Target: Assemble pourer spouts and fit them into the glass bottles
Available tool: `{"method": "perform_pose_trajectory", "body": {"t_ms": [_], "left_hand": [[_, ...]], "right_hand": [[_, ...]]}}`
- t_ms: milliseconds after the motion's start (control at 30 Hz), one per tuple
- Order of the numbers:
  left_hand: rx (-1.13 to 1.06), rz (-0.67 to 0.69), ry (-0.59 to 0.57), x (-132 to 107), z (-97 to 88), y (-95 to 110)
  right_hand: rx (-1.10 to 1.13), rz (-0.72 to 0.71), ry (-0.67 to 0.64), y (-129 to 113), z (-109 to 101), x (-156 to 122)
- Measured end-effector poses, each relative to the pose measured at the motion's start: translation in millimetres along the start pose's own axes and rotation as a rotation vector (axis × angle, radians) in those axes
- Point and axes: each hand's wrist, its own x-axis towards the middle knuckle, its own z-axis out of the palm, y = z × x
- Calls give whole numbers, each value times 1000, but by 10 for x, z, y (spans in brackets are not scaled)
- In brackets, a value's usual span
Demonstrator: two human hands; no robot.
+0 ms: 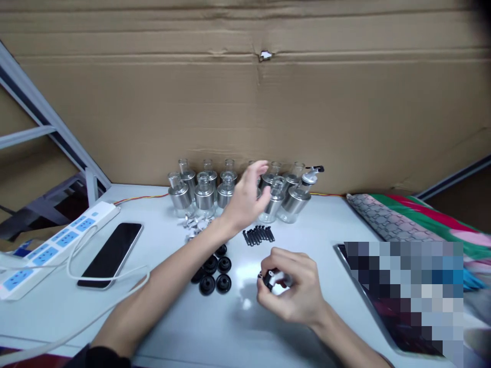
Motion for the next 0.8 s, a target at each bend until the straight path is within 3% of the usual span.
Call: {"method": "perform_pose_trajectory", "body": {"t_ms": [100,233,333,467,600,700,733,800], "left_hand": [[403,36,-284,240,229,56],[473,14,-376,403,371,48],[458,13,-391,443,363,68],[409,42,-326,467,181,201],[44,142,-49,441,-62,408],[-303,40,138,317,-181,559],[-415,7,152,244,-211,597],[-592,-95,52,46,-265,643]], "right_hand": [[-22,19,51,60,-71,41],[-48,56,132,137,-164,84],[-73,64,227,174,-235,90],[-110,76,388,254,-303,55],[3,98,609,369,-287,4],[226,157,683,379,-225,-1],[283,162,692,362,-201,7],[351,132,686,312,-152,28]]}}
